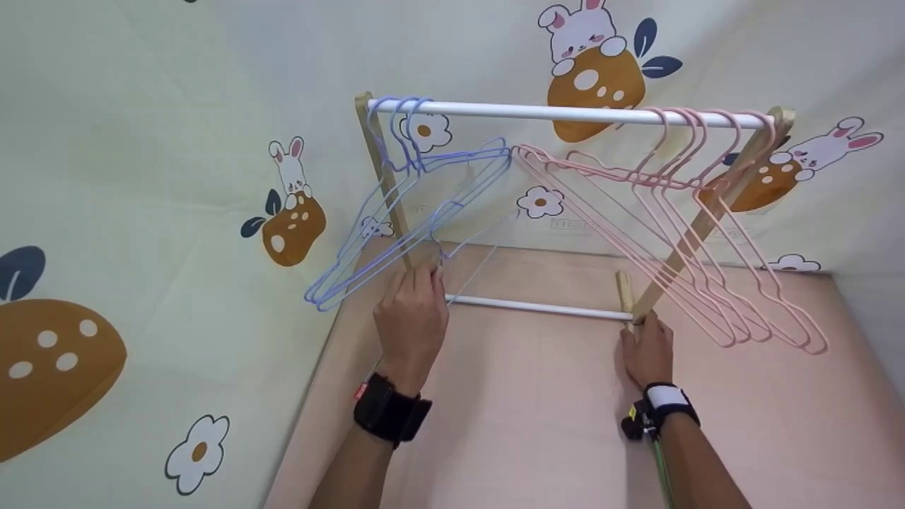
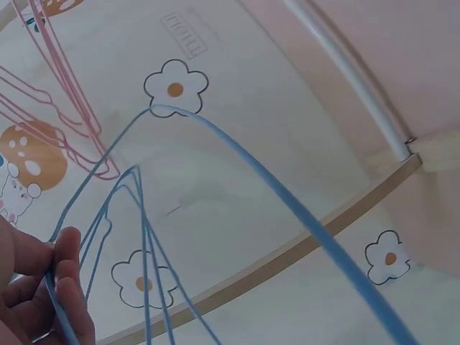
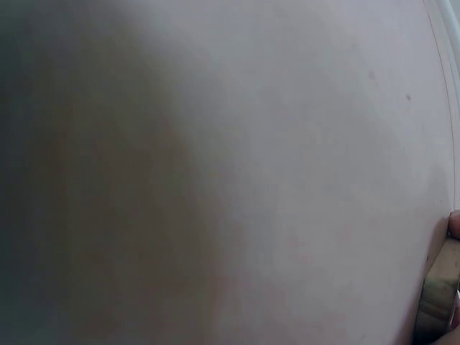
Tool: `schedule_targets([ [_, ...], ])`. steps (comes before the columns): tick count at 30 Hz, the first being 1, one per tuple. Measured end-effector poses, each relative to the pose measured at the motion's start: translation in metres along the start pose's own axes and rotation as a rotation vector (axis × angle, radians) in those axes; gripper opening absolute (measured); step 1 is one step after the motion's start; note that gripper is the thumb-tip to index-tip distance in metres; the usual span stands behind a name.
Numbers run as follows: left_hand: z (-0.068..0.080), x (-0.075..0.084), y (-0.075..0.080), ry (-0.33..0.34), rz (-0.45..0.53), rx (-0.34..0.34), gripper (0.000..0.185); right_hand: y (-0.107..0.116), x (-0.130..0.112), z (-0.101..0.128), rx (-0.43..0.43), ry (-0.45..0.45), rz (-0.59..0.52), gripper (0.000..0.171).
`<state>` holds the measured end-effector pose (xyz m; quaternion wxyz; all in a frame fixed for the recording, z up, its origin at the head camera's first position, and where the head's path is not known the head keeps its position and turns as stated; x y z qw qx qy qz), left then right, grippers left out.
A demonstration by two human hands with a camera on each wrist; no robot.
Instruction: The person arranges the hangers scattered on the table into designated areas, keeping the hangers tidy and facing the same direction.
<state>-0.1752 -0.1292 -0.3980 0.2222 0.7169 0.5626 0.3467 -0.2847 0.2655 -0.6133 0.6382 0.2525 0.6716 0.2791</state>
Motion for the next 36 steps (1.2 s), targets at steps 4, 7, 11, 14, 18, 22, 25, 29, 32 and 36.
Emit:
schedule_targets([
  [4,-0.013,0.001,0.013,-0.024,0.002,0.028,0.016,-0.001,0.001,-0.002,-0.002,-0.011,0.007,0.036],
  [7,-0.023,0.001,0.022,-0.037,0.013,0.046,0.017,-0.001,0.002,-0.002,0.004,-0.003,0.013,0.035],
  [11,-0.036,0.002,0.033,-0.056,0.026,0.069,0.017,0.0,0.001,-0.002,0.007,0.009,0.013,0.037],
  [14,-0.044,0.003,0.042,-0.074,0.029,0.08,0.017,0.0,0.0,-0.001,-0.004,-0.008,0.008,0.044],
  [18,-0.055,0.005,0.054,-0.09,0.032,0.099,0.018,0.0,0.0,-0.002,-0.026,-0.044,-0.007,0.055],
  [22,-0.068,0.007,0.066,-0.093,0.04,0.133,0.019,0.0,0.0,-0.002,-0.033,-0.054,-0.017,0.057],
  [25,-0.079,0.009,0.073,-0.096,0.043,0.16,0.019,0.001,0.001,-0.003,-0.033,-0.052,-0.014,0.054],
  [29,-0.092,0.011,0.078,-0.093,0.035,0.163,0.021,0.0,0.002,-0.003,-0.043,-0.059,-0.011,0.056],
  [32,-0.099,0.011,0.077,-0.076,0.033,0.138,0.024,0.0,0.002,-0.002,-0.054,-0.07,-0.013,0.06],
  [36,-0.107,0.012,0.072,-0.042,0.027,0.095,0.026,-0.001,0.001,-0.001,-0.071,-0.081,-0.011,0.062],
])
Point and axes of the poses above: each hand's wrist, its own z-axis away from the middle knuckle, its own y-axis out of the back of the hand, x = y × z, the point moved 4 cm from there along -z, towards the middle knuckle, and after that the axes turned 10 degrees about -x, right-handed, at the moved point
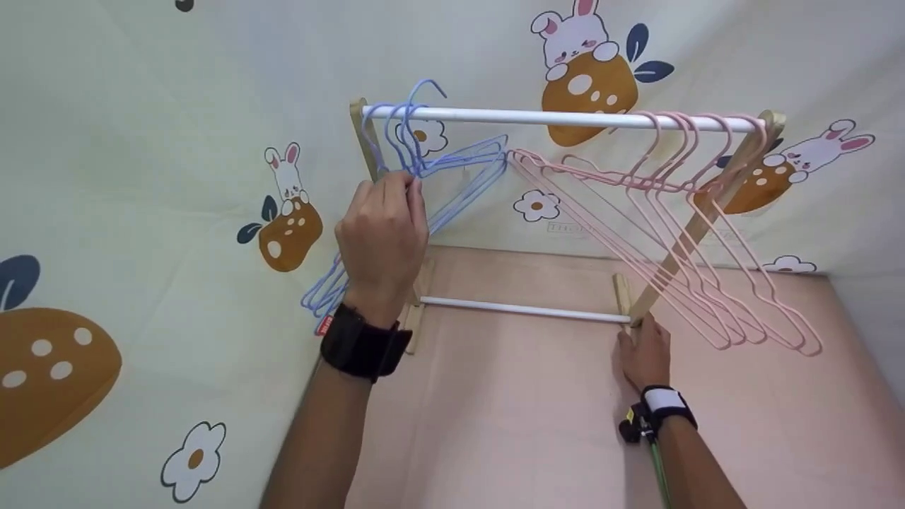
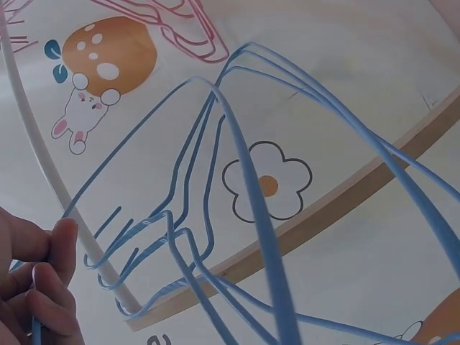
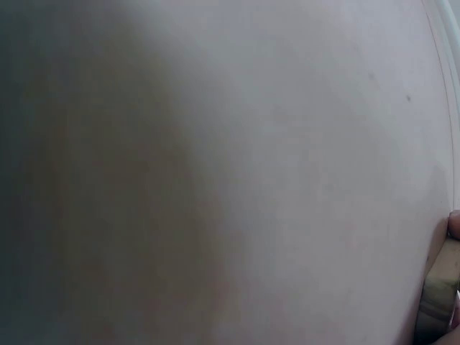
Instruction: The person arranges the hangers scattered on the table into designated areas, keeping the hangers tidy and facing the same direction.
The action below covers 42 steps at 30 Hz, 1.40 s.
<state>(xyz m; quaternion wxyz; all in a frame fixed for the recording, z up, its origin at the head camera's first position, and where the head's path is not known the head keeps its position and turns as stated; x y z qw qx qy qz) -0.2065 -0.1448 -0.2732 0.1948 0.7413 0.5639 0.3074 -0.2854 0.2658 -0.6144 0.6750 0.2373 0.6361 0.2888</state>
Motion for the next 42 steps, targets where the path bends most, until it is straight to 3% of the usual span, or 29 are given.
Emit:
schedule_targets([
  [7,-0.005,-0.002,-0.015,0.031,-0.008,-0.056,0.027,-0.003,0.002,0.0,0.024,0.012,0.012,0.064],
  [17,-0.001,-0.009,-0.033,0.063,-0.043,-0.128,0.024,-0.003,0.004,0.001,0.02,0.021,0.011,0.064],
  [29,0.001,-0.013,-0.043,0.07,-0.042,-0.17,0.024,-0.005,0.009,-0.003,0.035,0.044,0.009,0.064],
  [42,0.008,-0.017,-0.042,0.036,-0.028,-0.114,0.023,-0.002,0.005,-0.001,0.04,0.052,0.02,0.061],
])
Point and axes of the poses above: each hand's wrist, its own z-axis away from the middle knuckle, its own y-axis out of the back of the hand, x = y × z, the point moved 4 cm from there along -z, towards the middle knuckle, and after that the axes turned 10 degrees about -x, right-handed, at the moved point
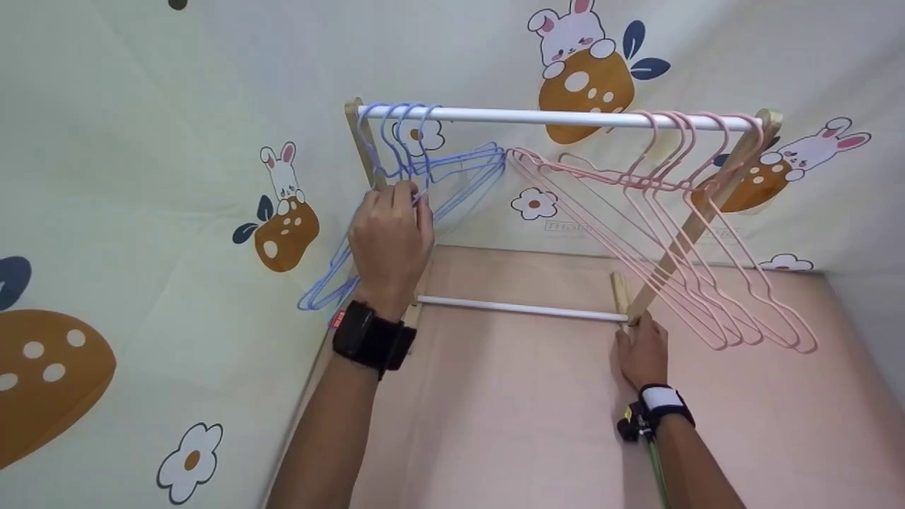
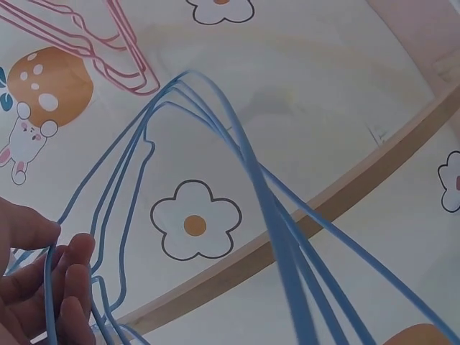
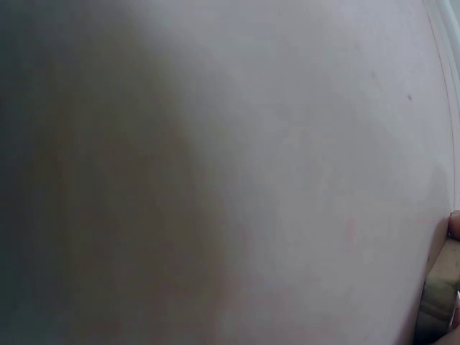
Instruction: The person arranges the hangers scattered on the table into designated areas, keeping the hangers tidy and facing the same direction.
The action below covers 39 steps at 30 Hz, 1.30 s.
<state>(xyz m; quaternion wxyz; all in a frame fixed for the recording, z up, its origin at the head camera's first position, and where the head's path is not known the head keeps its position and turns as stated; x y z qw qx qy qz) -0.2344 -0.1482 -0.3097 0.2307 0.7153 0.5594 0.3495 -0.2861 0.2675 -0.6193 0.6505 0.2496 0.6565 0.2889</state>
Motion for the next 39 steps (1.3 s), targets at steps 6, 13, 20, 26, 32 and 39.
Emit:
schedule_targets([
  [6,0.004,-0.002,0.003,0.001,-0.004,0.029,0.027,0.002,-0.002,0.001,0.009,0.004,-0.009,0.063],
  [13,0.016,0.006,0.011,-0.041,-0.005,0.118,0.03,0.002,-0.005,0.002,0.024,0.022,0.007,0.059],
  [20,0.038,0.025,0.011,-0.101,-0.053,0.163,0.03,0.004,-0.008,0.003,-0.009,-0.037,-0.018,0.062],
  [26,0.079,0.047,-0.007,-0.18,-0.049,0.111,0.03,0.005,-0.005,0.006,0.006,-0.032,-0.037,0.072],
  [32,0.138,0.054,-0.049,-0.185,0.0,-0.084,0.036,0.007,-0.003,0.02,-0.057,-0.08,-0.147,0.086],
  [39,0.191,0.045,-0.073,-0.12,0.05,-0.265,0.052,0.018,-0.015,0.077,-0.102,0.006,-0.026,0.082],
])
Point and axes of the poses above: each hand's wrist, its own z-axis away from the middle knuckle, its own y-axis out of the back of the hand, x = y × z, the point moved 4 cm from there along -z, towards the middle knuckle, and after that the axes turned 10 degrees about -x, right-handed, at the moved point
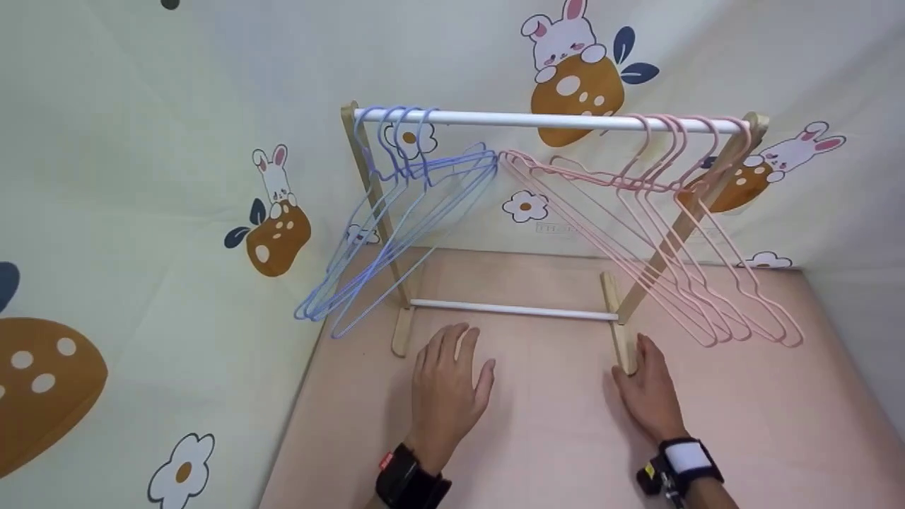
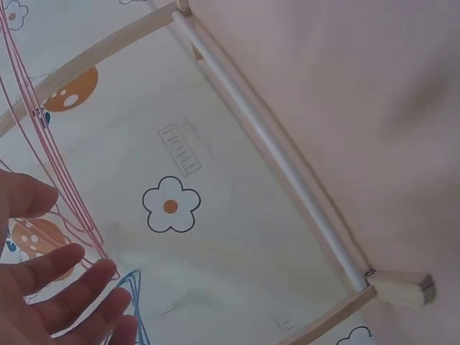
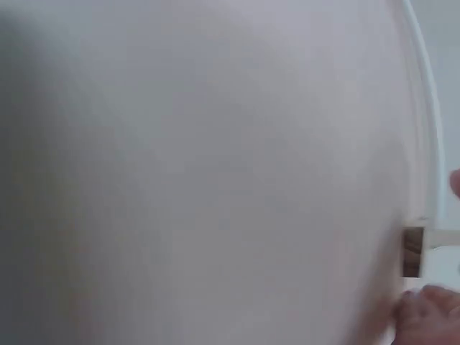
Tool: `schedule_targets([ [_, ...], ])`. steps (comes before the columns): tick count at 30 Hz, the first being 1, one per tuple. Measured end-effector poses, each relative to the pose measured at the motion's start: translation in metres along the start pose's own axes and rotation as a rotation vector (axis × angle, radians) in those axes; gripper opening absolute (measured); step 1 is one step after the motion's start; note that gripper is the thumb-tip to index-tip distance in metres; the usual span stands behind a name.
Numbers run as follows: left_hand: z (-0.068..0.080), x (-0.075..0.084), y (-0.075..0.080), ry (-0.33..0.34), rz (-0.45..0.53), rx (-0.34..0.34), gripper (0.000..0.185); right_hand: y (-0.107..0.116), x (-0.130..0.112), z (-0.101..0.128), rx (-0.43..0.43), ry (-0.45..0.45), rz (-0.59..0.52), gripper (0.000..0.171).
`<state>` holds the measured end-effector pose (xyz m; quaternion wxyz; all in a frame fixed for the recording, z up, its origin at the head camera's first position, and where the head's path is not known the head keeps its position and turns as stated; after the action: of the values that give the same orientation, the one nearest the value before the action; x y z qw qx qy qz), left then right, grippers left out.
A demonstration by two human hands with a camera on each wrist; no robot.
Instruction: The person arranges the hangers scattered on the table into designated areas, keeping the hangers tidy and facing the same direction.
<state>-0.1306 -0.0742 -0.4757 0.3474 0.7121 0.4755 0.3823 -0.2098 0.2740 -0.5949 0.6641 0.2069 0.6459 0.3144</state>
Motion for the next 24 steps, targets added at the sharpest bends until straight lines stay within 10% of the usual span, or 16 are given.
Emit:
schedule_targets([
  [6,0.02,0.0,0.003,0.072,-0.015,-0.103,0.073,0.003,-0.053,0.06,0.14,0.333,0.376,0.068],
  [12,0.026,0.004,0.014,0.068,-0.02,-0.091,0.077,0.004,-0.107,0.078,0.188,0.481,0.564,0.068],
  [24,0.028,0.009,0.023,0.072,-0.044,-0.085,0.081,0.003,-0.129,0.078,0.239,0.479,0.628,0.081],
])
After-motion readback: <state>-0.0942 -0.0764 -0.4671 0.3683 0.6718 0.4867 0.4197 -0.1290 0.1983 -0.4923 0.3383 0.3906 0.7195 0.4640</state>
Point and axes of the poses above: each hand's wrist, its own z-axis away from the middle knuckle, its own y-axis out of the back of the hand, x = y × z, the point moved 4 cm from there along -z, towards the middle knuckle, and after that the axes turned 10 degrees about -x, right-handed, at the moved point
